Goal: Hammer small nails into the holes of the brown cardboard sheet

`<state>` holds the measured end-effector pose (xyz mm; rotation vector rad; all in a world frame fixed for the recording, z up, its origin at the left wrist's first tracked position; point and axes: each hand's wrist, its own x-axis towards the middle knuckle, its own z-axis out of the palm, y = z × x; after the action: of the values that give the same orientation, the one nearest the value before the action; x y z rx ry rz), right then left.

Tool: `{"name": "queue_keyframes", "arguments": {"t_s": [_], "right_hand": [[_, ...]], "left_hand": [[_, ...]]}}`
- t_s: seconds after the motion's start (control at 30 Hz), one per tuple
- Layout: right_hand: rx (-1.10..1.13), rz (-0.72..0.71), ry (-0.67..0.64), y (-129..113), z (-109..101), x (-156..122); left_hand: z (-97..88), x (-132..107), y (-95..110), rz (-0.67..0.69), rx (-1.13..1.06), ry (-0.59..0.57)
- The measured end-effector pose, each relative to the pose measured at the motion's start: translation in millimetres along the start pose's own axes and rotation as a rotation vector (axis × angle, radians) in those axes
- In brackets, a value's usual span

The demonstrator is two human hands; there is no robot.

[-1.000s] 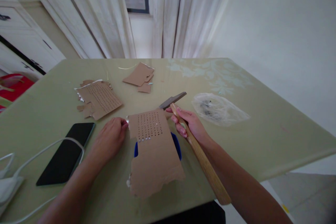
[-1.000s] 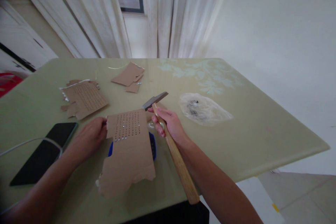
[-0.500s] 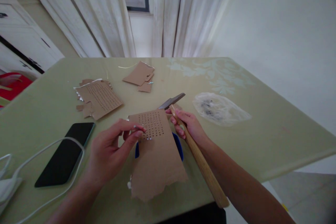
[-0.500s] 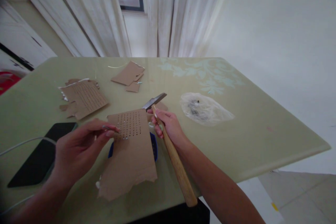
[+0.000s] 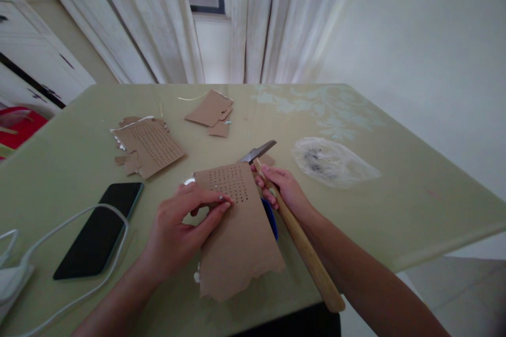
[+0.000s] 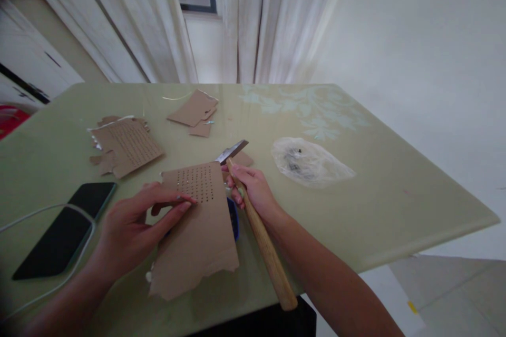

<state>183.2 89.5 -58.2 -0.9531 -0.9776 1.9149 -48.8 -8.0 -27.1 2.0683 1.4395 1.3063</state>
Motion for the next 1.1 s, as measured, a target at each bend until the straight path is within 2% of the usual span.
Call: {"name": "queue_keyframes", "arguments": {"t_s": [0.23,0.47,1.1], "right_hand": [[-0.021,-0.006,0.018,1.2,3.6,-0.9],[-0.071,0.009,-0.03,2.1,3.3,-0.2],[-0.117,0.0,-0.044,4.0,5.1,-2.2]], "left_hand": [[0.9,0.2,3.1,0.011,0.037,0.012],[1.5,1.8,4.0,0.009,0.046,0.018],[-0.9,-0.7,5.7,-0.014,0.05,-0.015]]}}
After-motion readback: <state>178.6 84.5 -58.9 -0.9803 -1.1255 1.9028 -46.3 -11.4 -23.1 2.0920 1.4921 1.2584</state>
